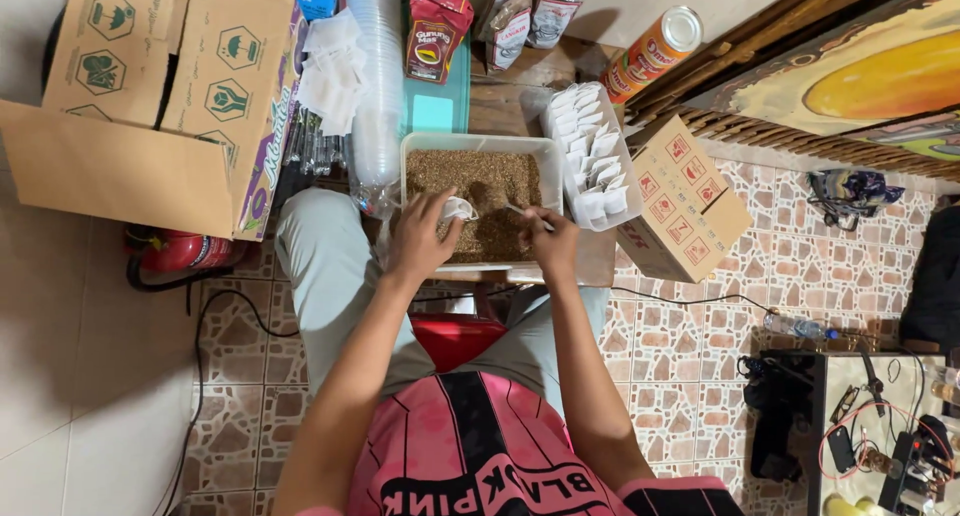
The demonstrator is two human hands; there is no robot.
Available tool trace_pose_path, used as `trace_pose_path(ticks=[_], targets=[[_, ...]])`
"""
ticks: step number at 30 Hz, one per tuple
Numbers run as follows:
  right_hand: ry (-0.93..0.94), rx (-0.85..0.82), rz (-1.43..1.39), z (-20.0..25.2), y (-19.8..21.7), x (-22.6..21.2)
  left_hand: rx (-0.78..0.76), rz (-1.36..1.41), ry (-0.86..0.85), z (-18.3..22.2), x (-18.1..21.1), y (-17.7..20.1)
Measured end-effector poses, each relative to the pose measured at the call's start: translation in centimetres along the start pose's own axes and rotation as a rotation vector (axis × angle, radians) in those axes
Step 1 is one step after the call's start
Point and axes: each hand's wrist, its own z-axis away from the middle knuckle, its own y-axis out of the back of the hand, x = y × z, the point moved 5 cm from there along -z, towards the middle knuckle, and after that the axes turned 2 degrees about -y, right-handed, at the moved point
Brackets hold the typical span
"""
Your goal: Filling small paper packets with seeds using a spoon from a larger container.
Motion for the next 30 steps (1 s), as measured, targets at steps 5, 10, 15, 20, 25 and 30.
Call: trace_pose_path(ticks=[5, 10, 15, 20, 25, 30], targets=[[-0.030, 0.003, -0.130, 0.0, 0.9, 0.0, -0.107, -0.087, 0.007, -0.1, 0.0, -0.2], [-0.007, -0.050, -0.158, 1.2, 1.2, -2.3, -0.206, -0.139, 0.057, -0.3, -0.4, -0.4], [0.039, -0.113, -0.093, 1.9, 0.6, -3.5, -0.217, -0.143, 0.060, 0.0, -0.5, -0.6], [0.066, -0.153, -0.042, 1.7, 0.0, -3.4, -0.215, -0.163, 0.048, 0.0, -0.4, -0.3], [0.069, -0.193, -0.008, 1.8, -0.2, -4.1, -0.204, -0.122, 0.022, 0.2, -0.5, -0.2], [0.071, -0.237, 0.016, 2.0, -0.4, -5.4, -0.188, -0.106, -0.034, 0.1, 0.0, 0.2]])
